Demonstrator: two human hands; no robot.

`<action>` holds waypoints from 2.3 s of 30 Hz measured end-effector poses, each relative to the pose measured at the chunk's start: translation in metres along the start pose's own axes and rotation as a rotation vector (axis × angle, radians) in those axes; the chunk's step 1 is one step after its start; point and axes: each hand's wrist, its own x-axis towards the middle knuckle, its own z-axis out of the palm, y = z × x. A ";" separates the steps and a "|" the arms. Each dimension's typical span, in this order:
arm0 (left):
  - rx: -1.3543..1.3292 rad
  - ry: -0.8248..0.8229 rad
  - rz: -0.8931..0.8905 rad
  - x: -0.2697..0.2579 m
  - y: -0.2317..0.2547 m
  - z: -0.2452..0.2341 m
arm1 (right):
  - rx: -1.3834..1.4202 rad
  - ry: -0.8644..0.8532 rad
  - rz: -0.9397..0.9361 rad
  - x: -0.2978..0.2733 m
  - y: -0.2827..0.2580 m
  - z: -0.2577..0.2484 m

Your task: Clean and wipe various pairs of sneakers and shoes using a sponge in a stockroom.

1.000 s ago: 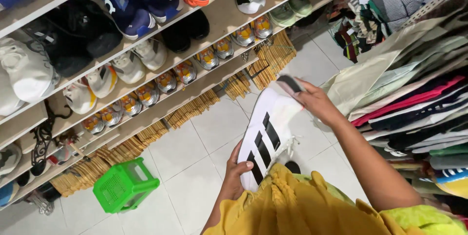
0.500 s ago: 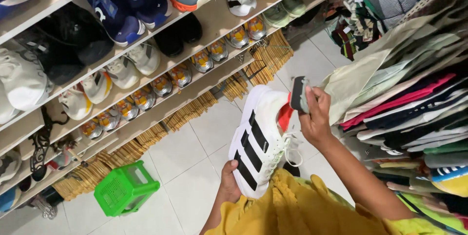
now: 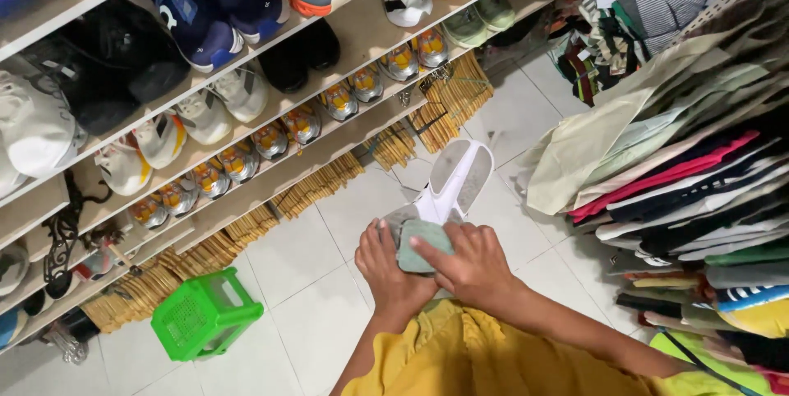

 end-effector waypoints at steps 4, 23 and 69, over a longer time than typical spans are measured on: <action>0.088 0.005 0.012 -0.007 0.004 -0.001 | -0.302 0.038 0.193 0.000 0.057 -0.001; 0.084 -0.048 0.149 -0.027 0.024 0.013 | -0.241 0.105 0.187 -0.012 0.037 -0.014; -2.063 -0.018 -1.300 -0.014 0.027 0.134 | 0.382 -0.222 -0.102 -0.089 0.096 -0.053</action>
